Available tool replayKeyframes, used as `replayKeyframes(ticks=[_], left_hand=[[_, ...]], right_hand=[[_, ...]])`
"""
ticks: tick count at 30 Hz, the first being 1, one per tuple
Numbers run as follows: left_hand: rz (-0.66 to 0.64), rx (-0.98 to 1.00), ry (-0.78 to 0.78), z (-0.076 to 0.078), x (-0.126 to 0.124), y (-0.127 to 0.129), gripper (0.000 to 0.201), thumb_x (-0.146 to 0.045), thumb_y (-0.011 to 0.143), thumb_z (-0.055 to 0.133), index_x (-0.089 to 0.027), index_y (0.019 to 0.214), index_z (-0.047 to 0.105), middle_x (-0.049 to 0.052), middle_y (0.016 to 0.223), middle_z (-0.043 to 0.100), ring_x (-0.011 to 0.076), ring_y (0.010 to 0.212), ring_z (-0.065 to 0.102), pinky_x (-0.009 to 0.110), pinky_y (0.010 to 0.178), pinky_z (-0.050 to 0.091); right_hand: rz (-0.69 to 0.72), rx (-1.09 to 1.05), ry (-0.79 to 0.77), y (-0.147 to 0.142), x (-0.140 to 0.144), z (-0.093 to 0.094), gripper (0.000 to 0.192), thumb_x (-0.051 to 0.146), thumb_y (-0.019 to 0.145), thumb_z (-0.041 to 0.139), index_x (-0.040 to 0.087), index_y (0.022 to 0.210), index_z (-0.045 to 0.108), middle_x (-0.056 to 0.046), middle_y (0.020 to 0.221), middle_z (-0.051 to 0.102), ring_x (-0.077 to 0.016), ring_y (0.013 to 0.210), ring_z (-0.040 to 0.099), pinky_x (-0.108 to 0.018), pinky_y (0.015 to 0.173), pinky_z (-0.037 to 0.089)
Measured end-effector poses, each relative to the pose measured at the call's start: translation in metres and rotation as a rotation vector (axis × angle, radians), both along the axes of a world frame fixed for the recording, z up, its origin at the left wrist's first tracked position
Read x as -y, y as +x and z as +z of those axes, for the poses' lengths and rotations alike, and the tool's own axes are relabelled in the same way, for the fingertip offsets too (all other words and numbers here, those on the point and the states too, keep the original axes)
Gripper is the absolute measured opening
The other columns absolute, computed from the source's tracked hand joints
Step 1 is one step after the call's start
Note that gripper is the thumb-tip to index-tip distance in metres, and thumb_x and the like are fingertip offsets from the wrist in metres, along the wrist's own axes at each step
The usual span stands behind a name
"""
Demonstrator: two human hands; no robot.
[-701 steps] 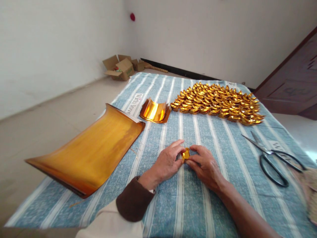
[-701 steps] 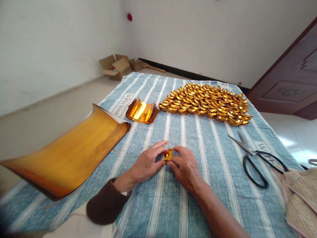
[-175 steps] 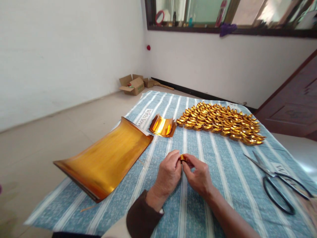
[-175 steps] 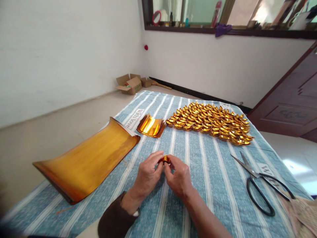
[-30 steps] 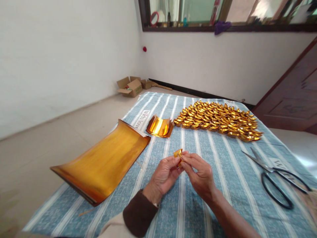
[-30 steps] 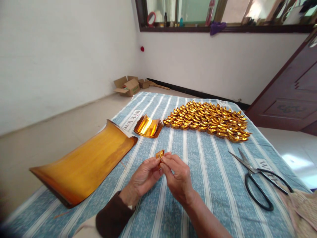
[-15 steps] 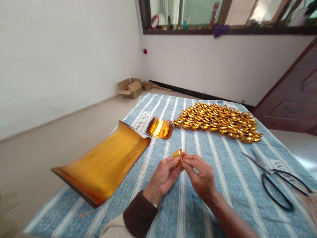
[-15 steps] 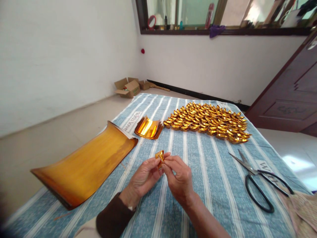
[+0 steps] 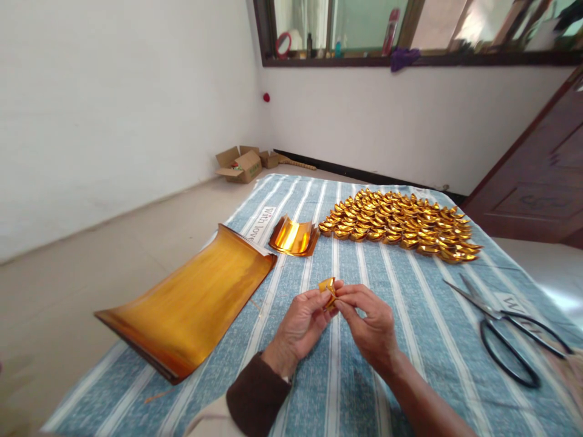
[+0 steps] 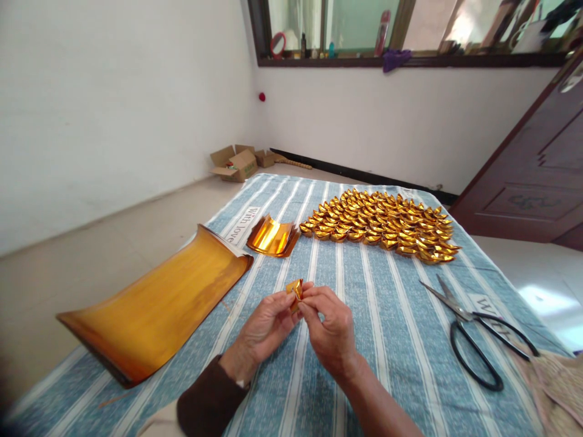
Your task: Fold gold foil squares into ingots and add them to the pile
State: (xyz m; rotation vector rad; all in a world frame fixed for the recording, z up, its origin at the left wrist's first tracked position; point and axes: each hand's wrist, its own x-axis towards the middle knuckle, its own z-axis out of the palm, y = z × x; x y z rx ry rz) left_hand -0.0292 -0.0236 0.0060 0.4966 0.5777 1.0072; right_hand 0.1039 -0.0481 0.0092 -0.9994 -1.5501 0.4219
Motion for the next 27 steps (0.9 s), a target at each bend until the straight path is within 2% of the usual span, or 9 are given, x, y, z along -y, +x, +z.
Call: replayKeyframes(ticks=[4, 9, 13, 17, 23, 27], left_hand=[[-0.003, 0.008, 0.004, -0.0006, -0.0003, 0.0002, 0.026, -0.019, 0.069, 0.081, -0.007, 0.092, 0.075, 0.013, 0.101, 0.072, 0.0183, 0.093, 0.065, 0.024, 0.084, 0.048], [0.014, 0.017, -0.014, -0.0025, -0.0008, 0.0003, 0.017, -0.016, 0.074, 0.075, -0.008, 0.090, 0.075, 0.012, 0.098, 0.072, 0.0173, 0.088, 0.066, 0.025, 0.083, 0.051], [0.045, 0.076, -0.119, 0.0001, -0.0012, -0.0001, 0.010, -0.012, 0.081, 0.066, -0.009, 0.087, 0.074, 0.010, 0.091, 0.073, 0.0150, 0.081, 0.066, 0.025, 0.076, 0.053], [0.064, 0.108, -0.233, 0.0042, -0.0025, -0.0013, 0.016, -0.011, 0.088, 0.057, -0.008, 0.088, 0.072, 0.010, 0.089, 0.072, 0.0143, 0.075, 0.067, 0.024, 0.069, 0.054], [0.094, 0.108, -0.318, 0.0042, -0.0045, -0.0040, 0.017, -0.013, 0.091, 0.054, -0.008, 0.089, 0.070, 0.009, 0.086, 0.072, 0.0144, 0.073, 0.068, 0.024, 0.067, 0.055], [0.084, 0.107, -0.296, 0.0024, -0.0044, -0.0047, 0.015, -0.012, 0.091, 0.055, -0.008, 0.089, 0.070, 0.009, 0.087, 0.072, 0.0136, 0.072, 0.069, 0.022, 0.065, 0.056]], right_hand=[[0.000, -0.008, -0.010, -0.0007, 0.0002, 0.0000, 0.015, 0.016, 0.087, 0.059, 0.022, 0.080, 0.071, -0.004, 0.082, 0.071, -0.0177, 0.081, 0.068, -0.031, 0.076, 0.055], [0.021, -0.019, -0.021, -0.0001, -0.0005, -0.0016, 0.013, 0.016, 0.087, 0.060, 0.022, 0.085, 0.071, -0.005, 0.086, 0.072, -0.0180, 0.085, 0.068, -0.031, 0.077, 0.055], [-0.002, -0.021, -0.043, 0.0021, -0.0023, -0.0045, 0.013, 0.017, 0.087, 0.061, 0.022, 0.087, 0.072, -0.006, 0.091, 0.072, -0.0185, 0.088, 0.068, -0.031, 0.079, 0.055], [-0.019, -0.010, -0.055, 0.0035, -0.0037, -0.0062, 0.012, 0.018, 0.087, 0.060, 0.022, 0.085, 0.072, -0.006, 0.089, 0.071, -0.0181, 0.085, 0.068, -0.030, 0.075, 0.056], [0.025, 0.057, 0.012, 0.0050, -0.0041, -0.0069, 0.015, 0.018, 0.088, 0.058, 0.023, 0.090, 0.072, -0.007, 0.094, 0.071, -0.0188, 0.090, 0.068, -0.034, 0.082, 0.056], [0.044, 0.087, 0.034, 0.0053, -0.0046, -0.0083, 0.015, 0.018, 0.089, 0.058, 0.023, 0.092, 0.072, -0.007, 0.094, 0.071, -0.0190, 0.091, 0.068, -0.034, 0.081, 0.057]])
